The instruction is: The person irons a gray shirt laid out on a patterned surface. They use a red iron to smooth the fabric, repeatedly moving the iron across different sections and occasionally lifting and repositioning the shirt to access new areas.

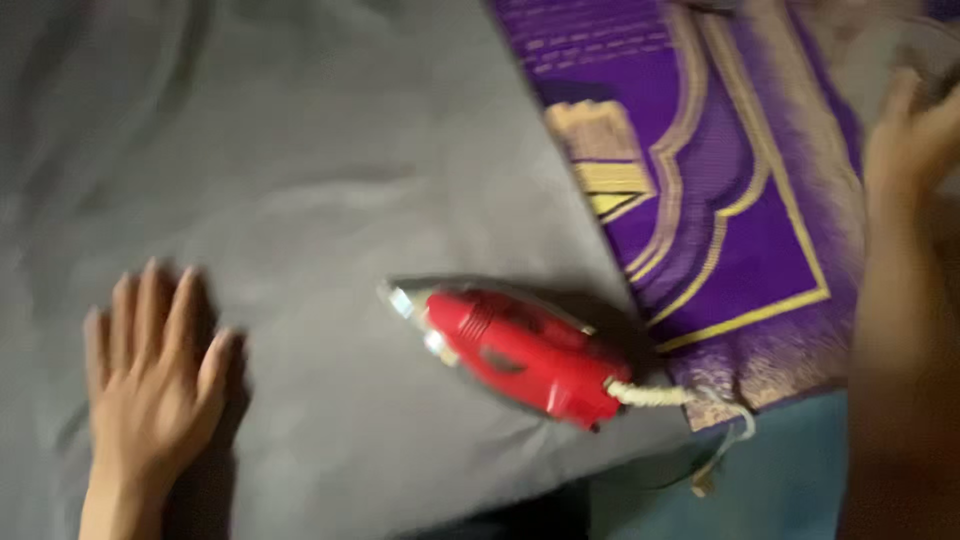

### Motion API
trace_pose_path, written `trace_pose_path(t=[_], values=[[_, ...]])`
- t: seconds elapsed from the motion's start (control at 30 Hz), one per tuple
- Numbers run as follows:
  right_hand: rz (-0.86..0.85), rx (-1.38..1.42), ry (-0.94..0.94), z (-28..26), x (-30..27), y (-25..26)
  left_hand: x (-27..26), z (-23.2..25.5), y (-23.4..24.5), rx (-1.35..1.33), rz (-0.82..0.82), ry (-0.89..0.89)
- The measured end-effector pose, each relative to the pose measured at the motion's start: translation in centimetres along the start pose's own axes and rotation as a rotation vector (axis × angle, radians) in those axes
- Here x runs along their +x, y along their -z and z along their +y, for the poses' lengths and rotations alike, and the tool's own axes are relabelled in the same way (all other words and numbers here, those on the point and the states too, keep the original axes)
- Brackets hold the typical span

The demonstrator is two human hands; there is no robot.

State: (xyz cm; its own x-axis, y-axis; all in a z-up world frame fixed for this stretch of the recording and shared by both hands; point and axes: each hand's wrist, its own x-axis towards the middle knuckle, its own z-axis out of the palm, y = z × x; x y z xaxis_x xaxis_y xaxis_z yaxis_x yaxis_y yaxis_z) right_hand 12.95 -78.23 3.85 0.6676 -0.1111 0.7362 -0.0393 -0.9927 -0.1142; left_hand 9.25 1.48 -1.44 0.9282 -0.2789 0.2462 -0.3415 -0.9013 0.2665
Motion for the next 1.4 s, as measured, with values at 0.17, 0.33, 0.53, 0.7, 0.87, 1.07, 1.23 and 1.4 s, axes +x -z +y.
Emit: trace_pose_path(t=[0.17,0.33,0.53,0.7,0.87,1.07,1.23,1.4], values=[[-0.785,0.610,-0.010,-26.7,4.5,3.6,-0.3,-0.2,1.5,0.080,0.070,-0.071],[-1.615,-0.240,0.284,-46.5,3.9,12.7,0.2,-1.2,1.3,0.302,0.084,-0.151],[-1.319,-0.208,0.398,-51.0,1.1,12.3,3.1,-4.5,-0.2,-0.008,0.075,-0.200],[-1.104,-0.154,0.477,-50.0,-0.1,9.5,4.8,-8.3,-0.9,0.029,0.060,-0.094],[-0.904,-0.070,0.592,-52.7,1.6,3.3,6.1,-12.8,-0.9,0.091,-0.005,0.025],[-0.844,0.056,0.552,-58.6,6.0,-3.2,6.2,-18.9,0.3,0.072,0.033,0.122],[-0.918,0.149,0.485,-61.7,6.2,-3.2,5.8,-19.5,-0.6,0.032,0.055,0.166],[-1.109,0.185,0.615,-62.9,2.4,0.1,6.0,-20.0,-0.7,0.005,0.079,0.114]])
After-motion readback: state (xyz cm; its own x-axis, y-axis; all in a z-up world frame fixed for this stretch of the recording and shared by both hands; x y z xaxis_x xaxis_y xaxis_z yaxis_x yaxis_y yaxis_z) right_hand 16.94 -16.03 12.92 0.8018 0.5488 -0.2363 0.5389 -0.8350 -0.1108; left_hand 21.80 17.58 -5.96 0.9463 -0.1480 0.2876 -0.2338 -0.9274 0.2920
